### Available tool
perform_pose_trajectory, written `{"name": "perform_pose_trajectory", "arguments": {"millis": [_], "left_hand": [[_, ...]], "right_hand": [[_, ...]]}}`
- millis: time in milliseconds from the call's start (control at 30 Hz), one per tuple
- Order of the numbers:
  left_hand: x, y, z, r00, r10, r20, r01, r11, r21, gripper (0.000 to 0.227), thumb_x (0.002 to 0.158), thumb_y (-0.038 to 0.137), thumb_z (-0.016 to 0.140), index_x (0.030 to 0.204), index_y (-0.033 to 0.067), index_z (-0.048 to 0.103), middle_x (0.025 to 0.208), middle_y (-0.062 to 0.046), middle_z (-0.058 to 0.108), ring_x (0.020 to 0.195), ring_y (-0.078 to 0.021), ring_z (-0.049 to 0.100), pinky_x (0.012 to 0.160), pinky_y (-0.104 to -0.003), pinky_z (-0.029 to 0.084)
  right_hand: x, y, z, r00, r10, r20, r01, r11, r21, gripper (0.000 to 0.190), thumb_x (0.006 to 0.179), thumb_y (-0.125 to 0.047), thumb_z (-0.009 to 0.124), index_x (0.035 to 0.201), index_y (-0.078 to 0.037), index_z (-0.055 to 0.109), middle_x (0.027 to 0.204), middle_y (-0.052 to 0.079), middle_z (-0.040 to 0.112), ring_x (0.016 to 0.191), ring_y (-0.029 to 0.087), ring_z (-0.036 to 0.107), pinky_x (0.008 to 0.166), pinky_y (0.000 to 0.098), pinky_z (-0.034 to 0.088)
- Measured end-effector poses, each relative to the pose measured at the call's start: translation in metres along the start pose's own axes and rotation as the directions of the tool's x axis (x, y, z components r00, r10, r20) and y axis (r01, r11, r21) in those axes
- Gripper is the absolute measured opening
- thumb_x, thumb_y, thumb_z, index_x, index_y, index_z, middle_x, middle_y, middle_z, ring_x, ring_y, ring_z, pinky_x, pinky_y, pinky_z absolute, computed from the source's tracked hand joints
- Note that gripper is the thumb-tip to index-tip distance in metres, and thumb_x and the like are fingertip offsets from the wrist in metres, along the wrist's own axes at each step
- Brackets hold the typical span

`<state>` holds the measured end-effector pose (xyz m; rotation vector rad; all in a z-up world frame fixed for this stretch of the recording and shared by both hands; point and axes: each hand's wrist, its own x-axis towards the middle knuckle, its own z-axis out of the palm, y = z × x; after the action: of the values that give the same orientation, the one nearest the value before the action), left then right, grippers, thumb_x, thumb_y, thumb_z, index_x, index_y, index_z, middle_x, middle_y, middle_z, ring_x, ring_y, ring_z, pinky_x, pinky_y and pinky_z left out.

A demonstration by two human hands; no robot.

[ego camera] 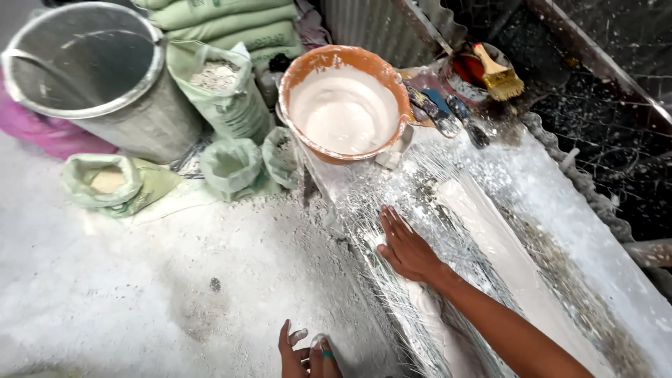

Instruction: Casting decorative plaster molding by manually layering plaster mix and fiberglass strands into a long mold.

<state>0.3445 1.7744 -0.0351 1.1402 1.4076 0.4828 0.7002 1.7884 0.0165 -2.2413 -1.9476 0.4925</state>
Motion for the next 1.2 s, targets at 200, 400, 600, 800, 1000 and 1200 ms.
{"name": "perform_pose_trajectory", "arguments": {"millis": [200, 400, 600, 800, 1000, 1200], "left_hand": [[-0.007, -0.045, 0.003, 0.996, 0.088, 0.036, -0.084, 0.992, -0.094, 0.087, 0.085, 0.008, 0.064, 0.158, 0.0045, 0.017, 0.126, -0.021, 0.056, 0.073, -0.0309, 0.082, 0.065, -0.038, 0.068], [-0.085, -0.026, 0.004, 0.999, 0.026, -0.031, -0.028, 0.997, -0.070, 0.085, 0.087, 0.009, 0.064, 0.160, 0.0100, 0.020, 0.125, -0.017, 0.057, 0.076, -0.0306, 0.078, 0.062, -0.038, 0.064], [-0.203, -0.068, 0.028, 0.965, 0.221, -0.141, -0.234, 0.969, -0.080, 0.079, 0.085, 0.005, 0.061, 0.156, 0.0017, 0.029, 0.117, -0.018, 0.062, 0.074, -0.0240, 0.071, 0.058, -0.029, 0.056], [-0.346, -0.182, 0.050, 0.950, 0.312, -0.014, -0.312, 0.945, -0.103, 0.080, 0.089, 0.013, 0.062, 0.158, 0.0066, 0.022, 0.136, -0.023, 0.055, 0.069, -0.0166, 0.058, 0.058, -0.029, 0.053], [-0.401, -0.370, 0.075, 0.938, 0.289, -0.189, -0.308, 0.948, -0.078, 0.096, 0.070, 0.005, 0.076, 0.155, 0.0055, 0.032, 0.109, -0.022, 0.065, 0.039, -0.0182, 0.066, 0.048, -0.027, 0.060], [-0.538, -0.369, 0.045, 0.957, 0.243, -0.156, -0.256, 0.964, -0.069, 0.090, 0.078, 0.010, 0.071, 0.157, 0.0098, 0.028, 0.118, -0.018, 0.063, 0.054, -0.0181, 0.068, 0.058, -0.029, 0.061]], "right_hand": [[-0.018, 0.008, 0.015, 0.999, 0.041, -0.015, -0.042, 0.998, -0.046, 0.078, 0.105, -0.051, 0.011, 0.161, 0.003, 0.003, 0.171, 0.022, 0.002, 0.158, 0.036, 0.000, 0.126, 0.0482, 0.014], [-0.122, 0.002, 0.026, 0.998, 0.048, 0.051, -0.045, 0.997, -0.055, 0.079, 0.104, -0.054, 0.009, 0.162, -0.003, -0.007, 0.172, 0.016, -0.006, 0.158, 0.033, -0.006, 0.127, 0.0473, 0.008], [-0.259, -0.001, 0.052, 1.000, -0.024, 0.008, 0.024, 0.997, -0.074, 0.080, 0.106, -0.055, 0.010, 0.161, 0.002, -0.001, 0.172, 0.020, -0.003, 0.158, 0.033, -0.007, 0.127, 0.0459, 0.000], [-0.415, 0.000, 0.089, 0.999, -0.048, -0.017, 0.046, 0.995, -0.093, 0.081, 0.107, -0.055, 0.013, 0.159, 0.006, 0.006, 0.170, 0.024, 0.002, 0.158, 0.036, -0.003, 0.127, 0.0477, 0.004], [-0.568, -0.012, 0.116, 0.999, -0.040, 0.002, 0.040, 0.994, -0.103, 0.081, 0.107, -0.054, 0.015, 0.159, 0.007, 0.004, 0.170, 0.024, -0.001, 0.158, 0.036, -0.007, 0.127, 0.0472, 0.002], [-0.712, -0.021, 0.146, 0.998, -0.033, -0.055, 0.030, 0.999, -0.045, 0.077, 0.107, -0.050, 0.021, 0.160, 0.004, 0.009, 0.171, 0.019, 0.005, 0.159, 0.034, -0.001, 0.126, 0.0452, 0.007]]}}
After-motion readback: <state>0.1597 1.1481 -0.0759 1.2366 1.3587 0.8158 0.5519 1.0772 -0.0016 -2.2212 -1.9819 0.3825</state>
